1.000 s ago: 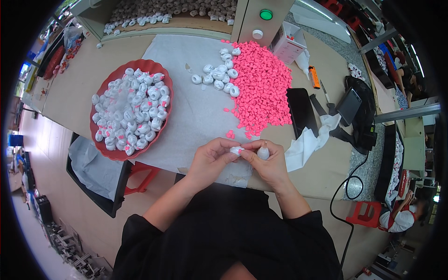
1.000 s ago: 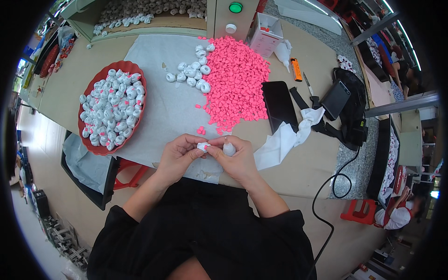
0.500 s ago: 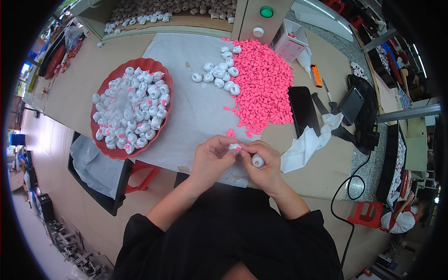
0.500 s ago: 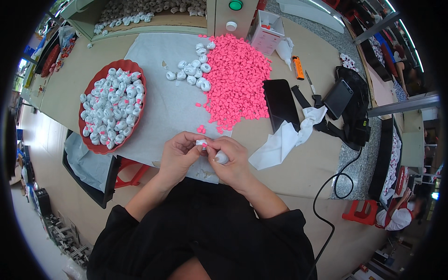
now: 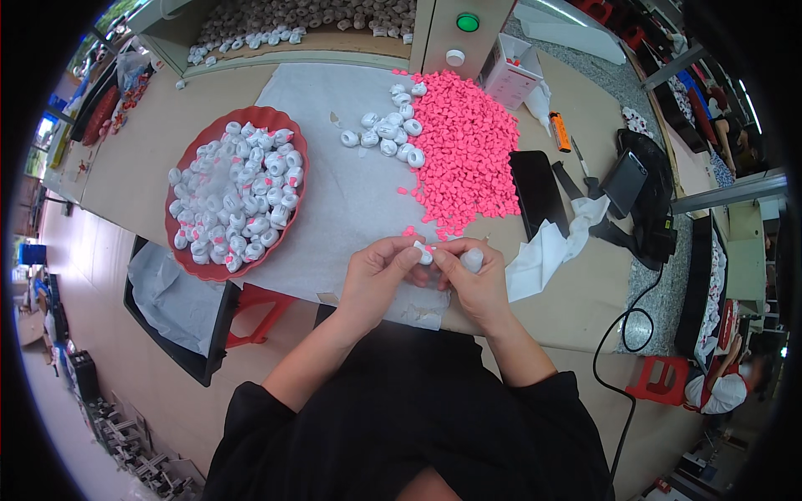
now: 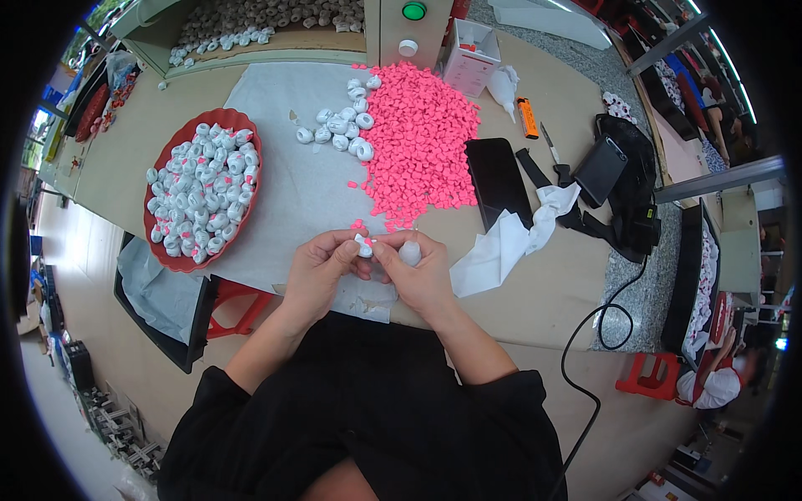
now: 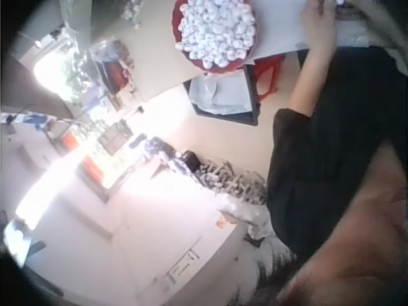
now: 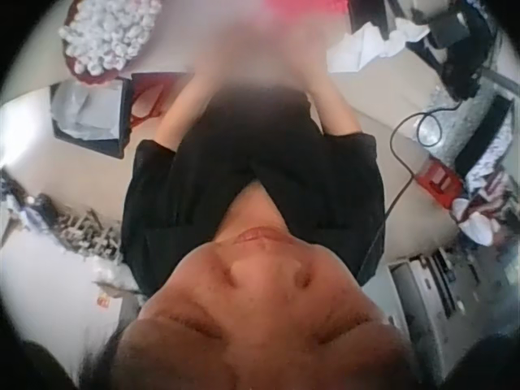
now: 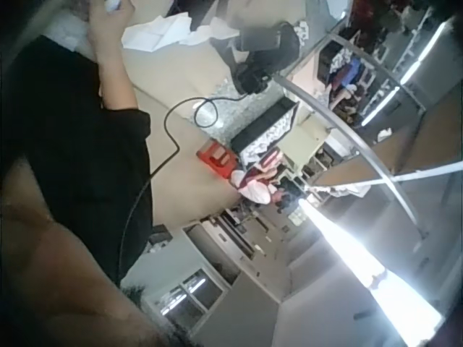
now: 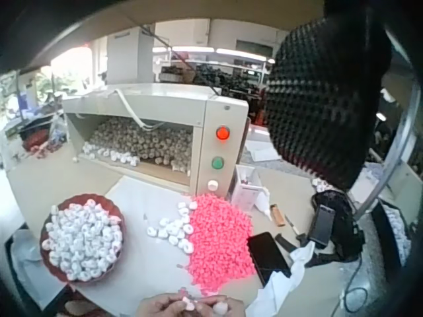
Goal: The person repeatedly picks up small white cylindrical objects and applies a small amount of adhesive from a white bottle to the top. They then press a small pink piece onto the adhesive and place the finished item into a red bowl. This process is repeated continuously throughout the clip.
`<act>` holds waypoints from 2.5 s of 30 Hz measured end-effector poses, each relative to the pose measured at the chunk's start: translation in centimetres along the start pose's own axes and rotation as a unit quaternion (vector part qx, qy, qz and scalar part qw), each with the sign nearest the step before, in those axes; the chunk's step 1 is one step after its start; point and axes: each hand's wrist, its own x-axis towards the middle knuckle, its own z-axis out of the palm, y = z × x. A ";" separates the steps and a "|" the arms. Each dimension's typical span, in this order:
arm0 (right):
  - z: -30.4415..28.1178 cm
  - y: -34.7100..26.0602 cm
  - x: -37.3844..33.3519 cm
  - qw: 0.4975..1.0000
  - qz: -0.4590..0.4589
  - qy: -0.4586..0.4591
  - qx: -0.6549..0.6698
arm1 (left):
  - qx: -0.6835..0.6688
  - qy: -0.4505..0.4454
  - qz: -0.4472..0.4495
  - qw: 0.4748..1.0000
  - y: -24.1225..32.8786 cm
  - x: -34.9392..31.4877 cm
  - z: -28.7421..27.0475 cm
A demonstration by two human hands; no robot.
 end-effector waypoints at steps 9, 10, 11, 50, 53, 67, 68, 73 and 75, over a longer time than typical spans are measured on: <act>-0.3 0.1 0.2 1.000 0.006 -0.010 0.002 | -0.001 -0.010 -0.004 1.000 0.2 0.1 0.1; -0.2 0.1 0.1 1.000 0.000 -0.004 -0.003 | -0.008 -0.009 -0.001 1.000 0.1 0.1 0.1; 0.0 0.1 0.0 1.000 -0.009 -0.002 -0.021 | -0.015 -0.008 0.003 1.000 0.1 0.0 0.1; -0.4 -0.3 -0.3 0.993 -0.068 0.023 0.097 | 0.764 0.223 0.237 0.557 6.6 9.6 -2.8; -0.9 -0.7 -0.5 0.991 -0.069 0.032 0.111 | 0.786 0.191 0.165 0.564 6.1 10.4 -3.4; -2.4 -0.3 -0.3 0.962 -0.102 0.038 0.251 | -0.133 -0.045 -0.034 0.990 1.5 0.2 -1.4; -2.3 -0.5 -0.4 0.964 -0.114 0.036 0.238 | -0.123 -0.048 -0.032 0.991 1.1 0.3 -1.4; -1.4 -0.6 -0.8 0.970 -0.191 0.007 0.151 | 0.024 -0.023 0.042 0.999 0.4 0.0 -0.8; -1.3 -0.4 -0.9 0.971 -0.224 0.021 0.079 | 0.044 -0.002 0.055 0.998 0.5 -0.1 -0.2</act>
